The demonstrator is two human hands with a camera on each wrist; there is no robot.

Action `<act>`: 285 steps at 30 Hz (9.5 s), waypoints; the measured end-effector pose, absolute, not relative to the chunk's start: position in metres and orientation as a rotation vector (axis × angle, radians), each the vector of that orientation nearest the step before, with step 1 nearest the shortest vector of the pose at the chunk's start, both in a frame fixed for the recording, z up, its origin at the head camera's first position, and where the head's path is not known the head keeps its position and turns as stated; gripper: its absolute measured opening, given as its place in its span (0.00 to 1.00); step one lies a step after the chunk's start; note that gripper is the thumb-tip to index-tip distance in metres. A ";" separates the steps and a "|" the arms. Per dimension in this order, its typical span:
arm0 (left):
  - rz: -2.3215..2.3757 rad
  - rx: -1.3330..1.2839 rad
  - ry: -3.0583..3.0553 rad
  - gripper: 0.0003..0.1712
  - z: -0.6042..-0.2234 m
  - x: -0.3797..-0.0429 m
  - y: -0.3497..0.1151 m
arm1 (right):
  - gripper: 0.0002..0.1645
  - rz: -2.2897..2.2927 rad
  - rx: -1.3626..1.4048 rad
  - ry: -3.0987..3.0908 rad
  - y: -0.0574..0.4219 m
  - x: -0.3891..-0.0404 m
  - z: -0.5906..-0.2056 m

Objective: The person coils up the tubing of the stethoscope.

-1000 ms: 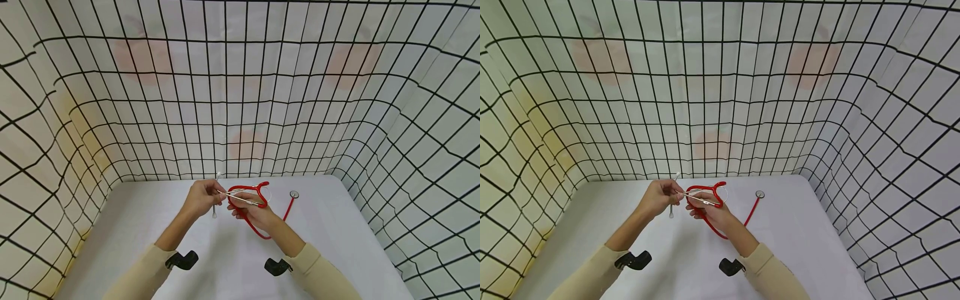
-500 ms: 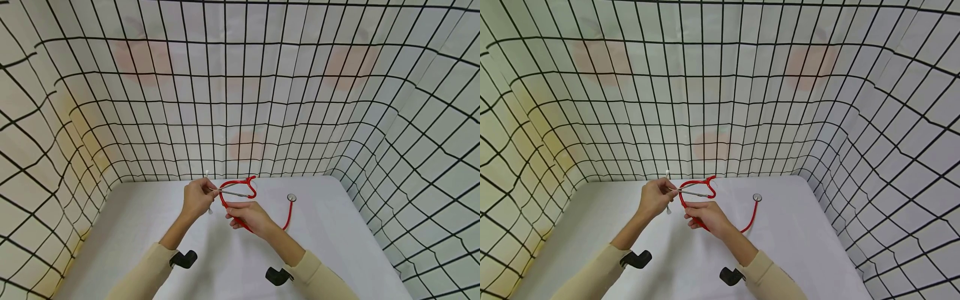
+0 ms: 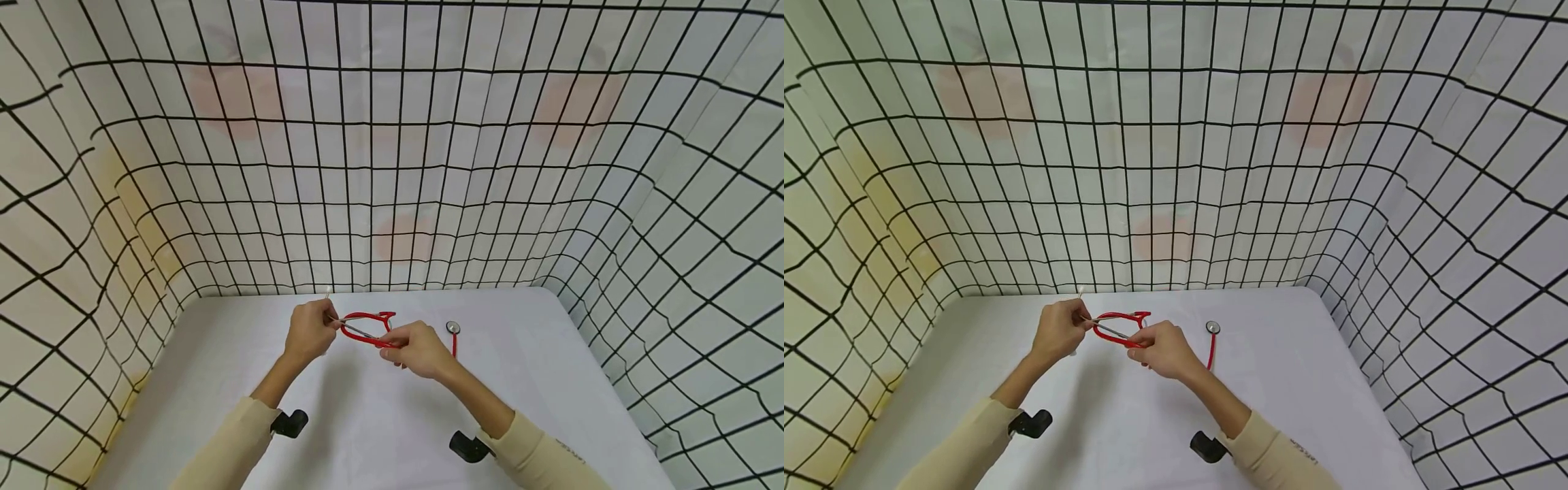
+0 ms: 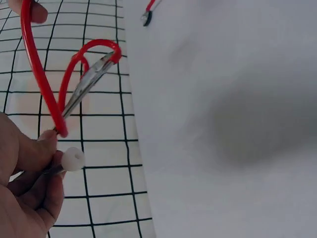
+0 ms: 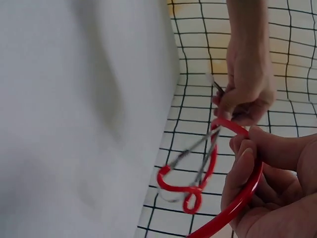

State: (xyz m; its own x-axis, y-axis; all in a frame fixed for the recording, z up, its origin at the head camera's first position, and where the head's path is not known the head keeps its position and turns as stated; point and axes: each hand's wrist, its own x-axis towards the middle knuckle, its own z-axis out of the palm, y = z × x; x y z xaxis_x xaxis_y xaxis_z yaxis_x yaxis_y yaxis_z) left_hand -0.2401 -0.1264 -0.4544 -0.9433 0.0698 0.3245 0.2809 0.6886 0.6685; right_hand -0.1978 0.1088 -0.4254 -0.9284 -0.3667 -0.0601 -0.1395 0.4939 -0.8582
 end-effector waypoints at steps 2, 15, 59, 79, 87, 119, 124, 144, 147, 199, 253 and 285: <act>-1.104 -0.324 -2.671 0.09 -0.453 -0.239 -0.126 | 0.10 -1.372 -0.434 2.575 0.112 -0.198 -0.420; -1.204 -0.812 -2.890 0.12 -0.428 -0.219 -0.113 | 0.05 -1.387 -0.531 2.835 0.137 -0.220 -0.405; -1.372 -0.132 -2.469 0.06 -0.433 -0.230 -0.101 | 0.13 -1.775 -0.234 2.144 0.104 -0.190 -0.459; -1.008 -0.460 -2.682 0.12 -0.447 -0.224 -0.116 | 0.06 -1.270 -0.596 2.718 0.111 -0.192 -0.418; -1.122 -0.738 -2.822 0.13 -0.432 -0.212 -0.110 | 0.06 -1.271 -0.664 2.794 0.120 -0.206 -0.406; -1.688 -0.733 -2.759 0.06 -0.396 -0.207 -0.101 | 0.18 -1.808 -0.250 2.029 0.122 -0.214 -0.453; -1.657 -0.430 -2.653 0.05 -0.403 -0.211 -0.095 | 0.17 -1.991 -0.116 1.925 0.117 -0.214 -0.462; -1.350 -0.147 -2.335 0.07 -0.440 -0.232 -0.105 | 0.16 -1.704 -0.220 2.231 0.105 -0.198 -0.457; -1.311 -0.109 -2.327 0.06 -0.443 -0.237 -0.114 | 0.12 -1.613 -0.320 2.343 0.105 -0.194 -0.452; -1.703 -0.770 -2.759 0.05 -0.392 -0.197 -0.096 | 0.12 -1.715 -0.246 2.419 0.136 -0.230 -0.437; -1.156 -0.226 -2.465 0.07 -0.436 -0.241 -0.129 | 0.07 -1.447 -0.406 2.467 0.113 -0.195 -0.423; -1.220 -0.915 -2.859 0.10 -0.407 -0.211 -0.098 | 0.04 -1.488 -0.422 2.624 0.141 -0.226 -0.410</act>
